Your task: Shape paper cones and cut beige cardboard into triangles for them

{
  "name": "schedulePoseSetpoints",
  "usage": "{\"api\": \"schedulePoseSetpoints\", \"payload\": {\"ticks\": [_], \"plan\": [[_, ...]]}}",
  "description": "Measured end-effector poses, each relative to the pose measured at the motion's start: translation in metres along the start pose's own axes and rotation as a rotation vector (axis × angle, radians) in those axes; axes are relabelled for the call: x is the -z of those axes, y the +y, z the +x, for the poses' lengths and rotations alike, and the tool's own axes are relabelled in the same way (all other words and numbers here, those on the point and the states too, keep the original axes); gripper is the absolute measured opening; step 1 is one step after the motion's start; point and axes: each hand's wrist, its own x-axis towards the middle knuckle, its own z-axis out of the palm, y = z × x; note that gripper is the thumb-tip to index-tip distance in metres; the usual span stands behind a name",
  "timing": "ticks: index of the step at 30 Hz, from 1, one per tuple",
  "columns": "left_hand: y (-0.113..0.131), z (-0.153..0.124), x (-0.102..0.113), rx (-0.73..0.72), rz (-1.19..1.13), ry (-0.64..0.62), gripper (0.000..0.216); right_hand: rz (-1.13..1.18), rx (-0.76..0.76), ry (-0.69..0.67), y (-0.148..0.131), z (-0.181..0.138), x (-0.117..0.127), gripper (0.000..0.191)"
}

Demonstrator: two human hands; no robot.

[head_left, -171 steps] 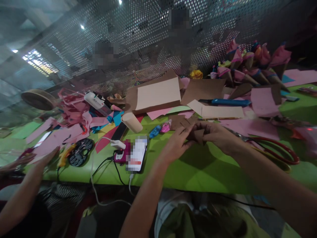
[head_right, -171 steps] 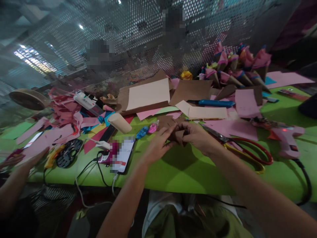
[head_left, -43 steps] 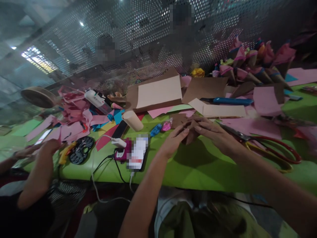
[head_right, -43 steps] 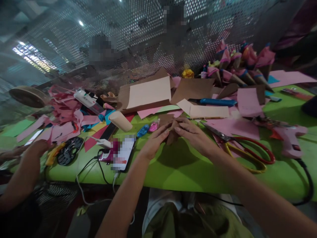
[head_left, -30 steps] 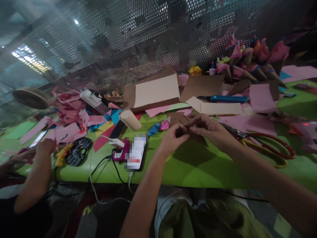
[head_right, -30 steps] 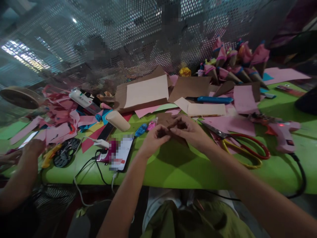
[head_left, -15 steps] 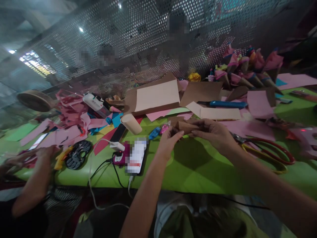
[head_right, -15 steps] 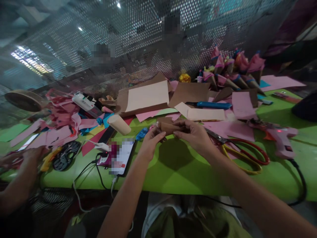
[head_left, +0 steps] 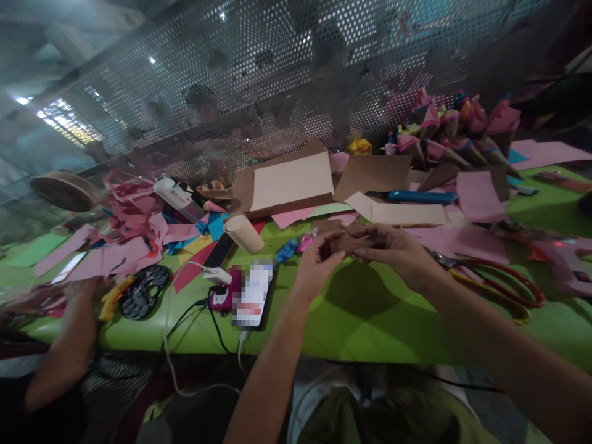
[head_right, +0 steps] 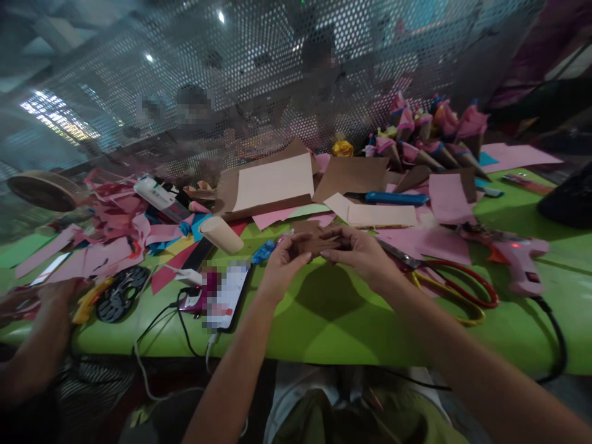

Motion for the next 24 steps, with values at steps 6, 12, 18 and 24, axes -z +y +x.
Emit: {"api": "schedulePoseSetpoints", "payload": {"ticks": [6,12,18,24], "plan": [[0.0007,0.0001,0.0002,0.07,-0.056,0.041,0.043,-0.096,0.074,0.002,-0.0025,0.0,-0.0012,0.049],[0.0016,-0.0013,-0.0013,0.028,-0.016,0.061,0.041,-0.145,0.112,0.046,0.0004,0.0005,-0.0012,0.042],[-0.0054,0.0013,0.0018,-0.019,0.145,0.08,0.032,-0.135,0.103,0.059,0.0049,-0.0002,-0.0017,0.038],[-0.0011,0.0001,0.0005,-0.048,0.217,0.03,0.032,-0.117,0.113,0.036,0.0056,-0.001,-0.0021,0.039]]}}
